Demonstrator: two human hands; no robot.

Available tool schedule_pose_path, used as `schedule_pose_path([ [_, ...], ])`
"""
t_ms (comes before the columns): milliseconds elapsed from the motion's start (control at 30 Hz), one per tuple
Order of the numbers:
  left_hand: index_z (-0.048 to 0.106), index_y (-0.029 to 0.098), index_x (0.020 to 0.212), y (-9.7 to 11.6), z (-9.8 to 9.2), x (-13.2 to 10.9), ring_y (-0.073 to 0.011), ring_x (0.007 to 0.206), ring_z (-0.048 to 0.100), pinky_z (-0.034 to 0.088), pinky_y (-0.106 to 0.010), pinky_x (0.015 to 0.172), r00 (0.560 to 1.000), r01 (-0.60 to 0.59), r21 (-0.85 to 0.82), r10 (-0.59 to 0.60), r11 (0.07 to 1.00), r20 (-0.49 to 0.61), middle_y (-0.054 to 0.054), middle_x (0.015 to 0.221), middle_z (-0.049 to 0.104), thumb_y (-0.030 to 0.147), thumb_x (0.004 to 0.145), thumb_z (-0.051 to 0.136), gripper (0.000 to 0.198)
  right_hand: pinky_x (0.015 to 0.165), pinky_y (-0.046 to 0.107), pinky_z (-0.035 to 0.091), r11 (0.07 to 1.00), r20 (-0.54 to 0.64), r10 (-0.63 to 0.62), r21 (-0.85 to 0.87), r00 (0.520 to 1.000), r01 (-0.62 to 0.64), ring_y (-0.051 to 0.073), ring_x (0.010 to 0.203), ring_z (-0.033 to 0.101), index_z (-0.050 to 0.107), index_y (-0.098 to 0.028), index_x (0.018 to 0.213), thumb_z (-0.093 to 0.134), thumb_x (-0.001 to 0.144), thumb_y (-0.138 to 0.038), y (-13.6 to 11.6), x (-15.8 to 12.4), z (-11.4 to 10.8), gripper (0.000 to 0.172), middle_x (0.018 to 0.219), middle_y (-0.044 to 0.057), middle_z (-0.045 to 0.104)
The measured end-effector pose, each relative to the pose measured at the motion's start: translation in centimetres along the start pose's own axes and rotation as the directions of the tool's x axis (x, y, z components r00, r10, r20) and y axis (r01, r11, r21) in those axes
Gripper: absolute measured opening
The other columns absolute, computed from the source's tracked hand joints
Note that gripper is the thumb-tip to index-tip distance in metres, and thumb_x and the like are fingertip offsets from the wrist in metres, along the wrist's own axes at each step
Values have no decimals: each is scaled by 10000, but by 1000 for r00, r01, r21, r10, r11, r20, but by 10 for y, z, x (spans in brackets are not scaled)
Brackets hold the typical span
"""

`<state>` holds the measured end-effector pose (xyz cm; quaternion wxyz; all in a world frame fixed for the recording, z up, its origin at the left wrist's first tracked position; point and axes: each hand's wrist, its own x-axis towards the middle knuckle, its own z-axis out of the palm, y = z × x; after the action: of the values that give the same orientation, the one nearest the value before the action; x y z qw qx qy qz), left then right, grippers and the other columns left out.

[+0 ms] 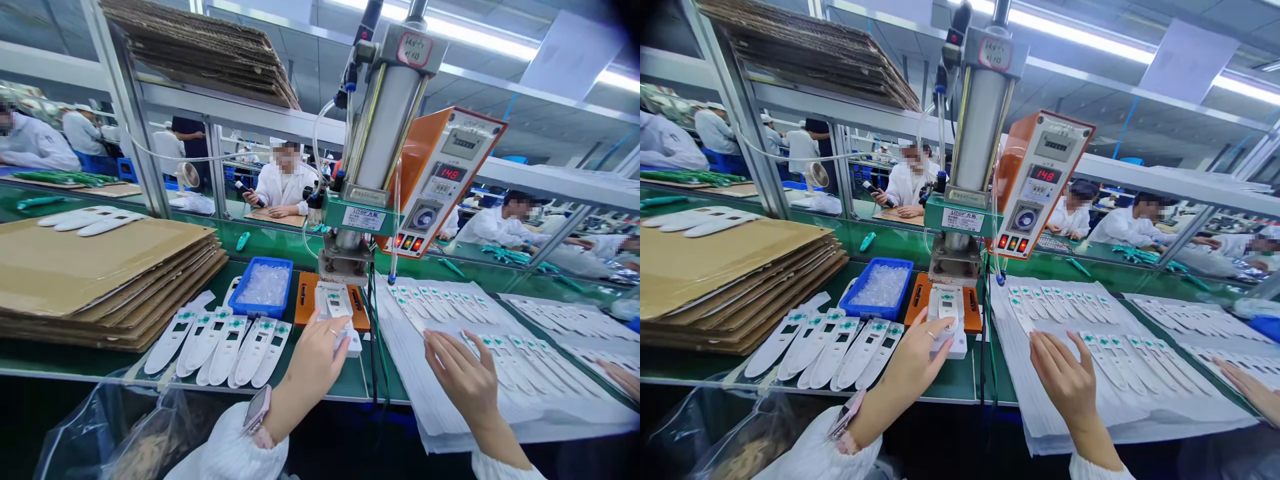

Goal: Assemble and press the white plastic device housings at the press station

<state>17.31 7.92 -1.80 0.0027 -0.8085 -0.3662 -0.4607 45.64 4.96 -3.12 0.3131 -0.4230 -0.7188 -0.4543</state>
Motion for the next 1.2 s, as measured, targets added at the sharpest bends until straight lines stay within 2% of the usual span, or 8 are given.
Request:
schedule_pose_path([
  [133,544,232,1145,8,-6,-6,-140,850,714,432,-465,1128,997,-38,-37,35,999,-74,0,970,751,184,935,503,219,1096,387,382,999,-25,-30,22,999,30,159,855,724,611,-197,1199,720,783,-53,-17,4,-32,454,965,-4,750],
  [267,522,251,1169,17,-41,-36,-116,846,714,431,-424,1135,993,-61,-22,59,998,-103,31,958,748,123,899,554,301,1117,381,368,996,-35,-14,89,999,17,169,836,728,650,-175,1134,714,789,-39,-40,8,-54,376,977,-2,746],
  [367,546,241,1159,10,-70,-67,-128,871,720,420,-428,1134,987,-20,70,31,997,-157,24,947,751,124,881,578,302,1151,360,334,987,-29,-31,156,999,35,158,860,725,669,-171,1100,675,833,-61,-59,11,-59,289,1012,-1,738],
  [467,576,226,1128,-8,-85,-93,-161,990,706,416,-407,1129,986,31,153,-5,988,-167,18,922,750,157,881,578,257,1181,343,288,974,-9,-66,215,998,66,145,921,714,676,-175,1091,631,873,-77,-74,18,-52,243,1076,3,721],
  [667,597,257,1117,-47,-76,-119,-217,1182,609,489,-375,1045,997,55,152,-46,987,-67,24,959,755,211,892,569,232,1193,352,277,945,-39,-137,293,990,143,141,1042,674,665,-157,1110,566,911,-91,-90,44,-17,232,1101,12,717],
  [900,567,261,1151,-73,-65,-119,-214,1187,609,516,-385,1015,999,41,159,-36,986,-32,17,998,748,288,917,540,237,1192,412,299,919,-47,-232,316,972,235,152,989,663,657,-93,1084,560,898,-90,-97,67,5,210,1018,38,725],
  [1033,520,256,1218,-78,-67,-114,-160,949,709,444,-451,1100,999,5,173,-14,985,48,18,986,744,267,907,562,314,1195,442,291,916,-7,-246,325,969,235,162,944,660,664,-85,1029,564,883,-75,-100,75,12,177,946,52,717],
  [1200,509,274,1239,-80,-68,-114,-171,958,679,307,-536,1170,994,0,223,-26,975,110,21,988,733,236,883,590,367,1201,469,263,919,60,-229,344,972,195,155,901,650,659,-101,1007,504,896,-48,-103,83,24,198,905,47,710],
])
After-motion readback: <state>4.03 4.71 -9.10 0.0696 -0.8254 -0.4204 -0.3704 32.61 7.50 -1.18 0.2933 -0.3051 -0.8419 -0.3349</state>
